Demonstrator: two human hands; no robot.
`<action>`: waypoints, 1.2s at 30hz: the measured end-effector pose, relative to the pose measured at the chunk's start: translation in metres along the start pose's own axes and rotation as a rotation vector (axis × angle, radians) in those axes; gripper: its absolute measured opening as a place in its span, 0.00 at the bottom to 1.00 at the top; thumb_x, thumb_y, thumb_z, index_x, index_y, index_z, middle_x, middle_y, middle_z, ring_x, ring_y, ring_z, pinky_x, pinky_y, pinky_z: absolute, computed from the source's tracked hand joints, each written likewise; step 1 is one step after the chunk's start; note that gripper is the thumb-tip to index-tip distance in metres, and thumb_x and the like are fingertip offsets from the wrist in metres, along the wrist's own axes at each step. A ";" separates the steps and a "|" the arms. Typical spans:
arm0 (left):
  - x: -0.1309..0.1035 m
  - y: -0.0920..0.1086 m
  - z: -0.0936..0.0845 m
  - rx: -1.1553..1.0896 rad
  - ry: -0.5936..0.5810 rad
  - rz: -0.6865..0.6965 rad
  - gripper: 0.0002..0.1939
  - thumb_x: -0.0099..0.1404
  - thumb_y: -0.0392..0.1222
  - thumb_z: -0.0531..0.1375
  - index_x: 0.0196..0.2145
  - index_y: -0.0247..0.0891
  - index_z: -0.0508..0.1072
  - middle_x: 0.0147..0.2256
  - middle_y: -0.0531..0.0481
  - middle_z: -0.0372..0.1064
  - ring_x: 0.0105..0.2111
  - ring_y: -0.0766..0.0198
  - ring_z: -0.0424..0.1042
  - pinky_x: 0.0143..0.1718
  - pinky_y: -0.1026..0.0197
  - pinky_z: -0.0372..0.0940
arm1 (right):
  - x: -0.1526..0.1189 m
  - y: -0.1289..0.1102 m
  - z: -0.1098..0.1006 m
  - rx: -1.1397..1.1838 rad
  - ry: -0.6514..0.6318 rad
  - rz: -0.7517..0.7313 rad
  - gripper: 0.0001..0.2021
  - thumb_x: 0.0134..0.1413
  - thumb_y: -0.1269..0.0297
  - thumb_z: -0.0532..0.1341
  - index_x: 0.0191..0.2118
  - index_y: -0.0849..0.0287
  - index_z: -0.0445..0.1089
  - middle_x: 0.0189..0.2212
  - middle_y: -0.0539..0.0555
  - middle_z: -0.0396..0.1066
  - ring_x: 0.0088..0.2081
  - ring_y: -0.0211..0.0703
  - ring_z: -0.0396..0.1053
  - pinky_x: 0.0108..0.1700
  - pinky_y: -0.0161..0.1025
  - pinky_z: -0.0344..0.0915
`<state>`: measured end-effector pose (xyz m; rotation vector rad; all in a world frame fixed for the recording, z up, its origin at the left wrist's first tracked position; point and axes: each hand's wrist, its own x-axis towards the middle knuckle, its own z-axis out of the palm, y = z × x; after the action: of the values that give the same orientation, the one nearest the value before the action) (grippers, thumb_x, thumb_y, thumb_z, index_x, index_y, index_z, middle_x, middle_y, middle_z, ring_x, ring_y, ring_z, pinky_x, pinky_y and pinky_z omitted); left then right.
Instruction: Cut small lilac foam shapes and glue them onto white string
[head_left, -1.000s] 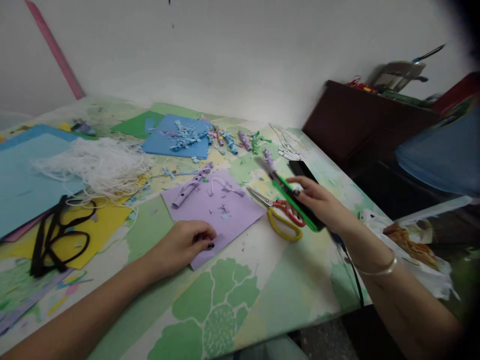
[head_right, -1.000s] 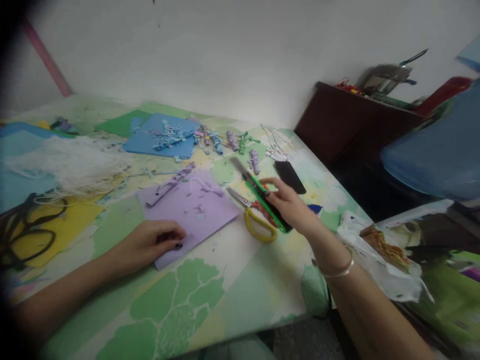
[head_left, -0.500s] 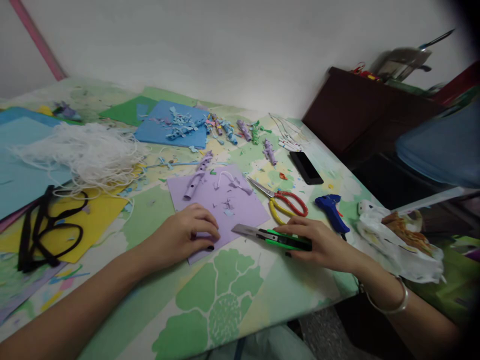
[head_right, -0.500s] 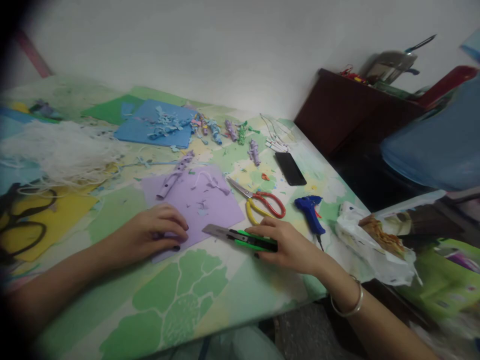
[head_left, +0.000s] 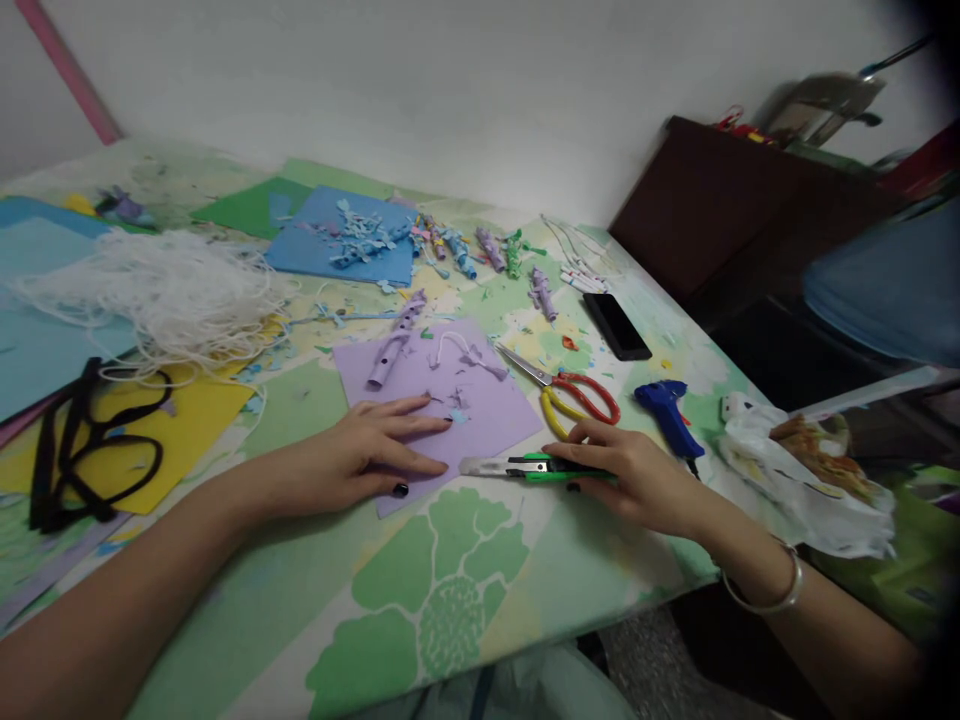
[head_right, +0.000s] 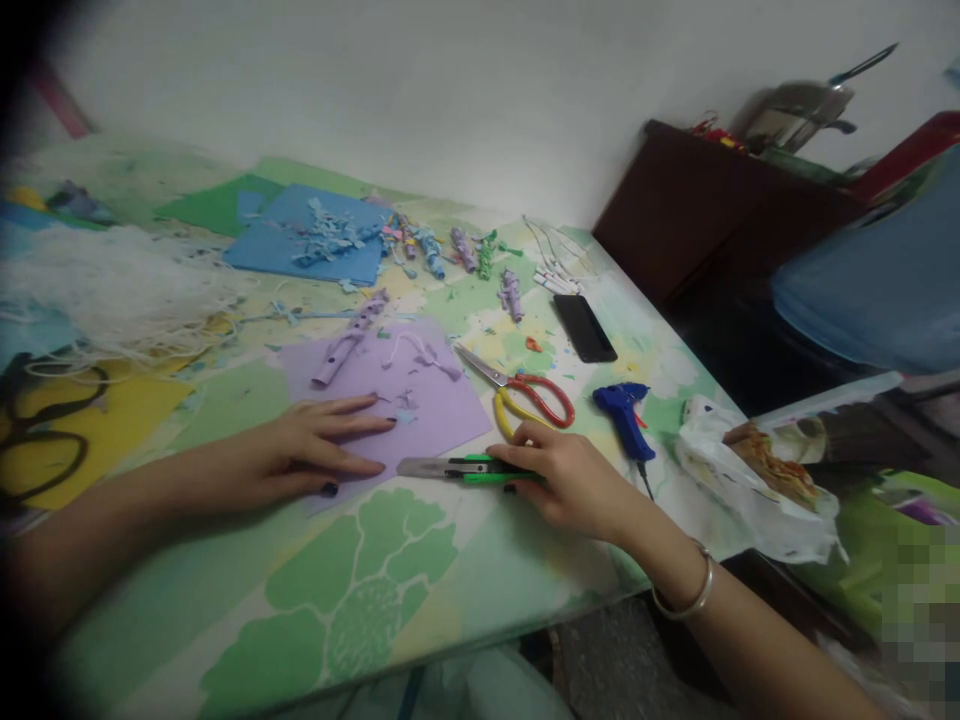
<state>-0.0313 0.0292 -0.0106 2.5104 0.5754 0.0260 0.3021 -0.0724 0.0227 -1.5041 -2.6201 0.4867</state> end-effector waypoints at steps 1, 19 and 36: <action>0.000 -0.001 0.000 0.016 0.000 -0.005 0.24 0.67 0.35 0.54 0.54 0.64 0.68 0.65 0.60 0.50 0.67 0.47 0.41 0.61 0.37 0.43 | 0.001 0.000 0.000 -0.003 0.003 -0.004 0.21 0.58 0.70 0.56 0.57 0.55 0.66 0.44 0.58 0.67 0.40 0.46 0.69 0.42 0.42 0.65; -0.001 -0.008 -0.001 0.031 -0.046 0.016 0.31 0.65 0.28 0.51 0.55 0.66 0.65 0.66 0.61 0.47 0.67 0.50 0.38 0.62 0.36 0.40 | 0.000 0.003 0.011 -0.030 0.099 -0.072 0.20 0.59 0.71 0.53 0.56 0.58 0.68 0.42 0.60 0.69 0.35 0.43 0.70 0.38 0.42 0.67; -0.001 -0.008 0.000 0.036 -0.038 0.012 0.32 0.64 0.26 0.51 0.55 0.66 0.65 0.66 0.62 0.47 0.67 0.50 0.37 0.62 0.36 0.41 | 0.004 0.000 0.015 -0.013 0.154 -0.091 0.21 0.58 0.74 0.52 0.55 0.60 0.69 0.41 0.61 0.69 0.38 0.45 0.70 0.39 0.42 0.68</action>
<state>-0.0352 0.0345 -0.0144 2.5440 0.5497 -0.0274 0.2970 -0.0727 0.0086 -1.3603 -2.5630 0.3319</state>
